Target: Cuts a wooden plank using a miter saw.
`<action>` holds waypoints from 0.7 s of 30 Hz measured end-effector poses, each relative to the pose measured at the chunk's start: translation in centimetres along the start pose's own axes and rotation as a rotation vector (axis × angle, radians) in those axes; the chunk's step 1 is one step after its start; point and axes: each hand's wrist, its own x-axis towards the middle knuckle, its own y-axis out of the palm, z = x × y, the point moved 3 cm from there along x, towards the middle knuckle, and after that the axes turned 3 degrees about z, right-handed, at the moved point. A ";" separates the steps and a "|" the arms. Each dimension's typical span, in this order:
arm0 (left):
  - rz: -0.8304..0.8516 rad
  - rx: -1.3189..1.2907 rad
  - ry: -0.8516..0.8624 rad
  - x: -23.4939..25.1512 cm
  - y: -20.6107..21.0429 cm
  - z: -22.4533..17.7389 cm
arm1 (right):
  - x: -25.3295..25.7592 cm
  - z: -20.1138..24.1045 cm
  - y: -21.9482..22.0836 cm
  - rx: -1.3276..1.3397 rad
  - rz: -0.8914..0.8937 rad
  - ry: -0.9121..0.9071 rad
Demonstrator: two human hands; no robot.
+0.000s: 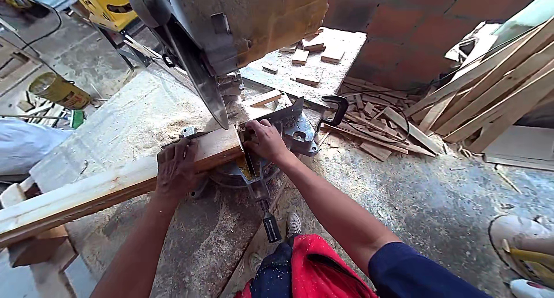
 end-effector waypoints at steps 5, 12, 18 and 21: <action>-0.054 0.004 0.033 -1.4 -0.4 -0.7 | -0.6 2.1 1.0 -0.095 -0.097 0.078; -0.158 0.012 0.087 -6.2 -1.3 -2.4 | -6.2 2.1 0.6 -0.016 -0.166 -0.026; -0.168 -0.016 0.102 -7.4 -1.5 -2.6 | -5.4 1.8 0.7 -0.167 0.060 -0.030; -0.148 -0.028 0.112 -7.9 -1.6 -2.5 | -4.8 1.2 0.6 -0.186 0.185 -0.139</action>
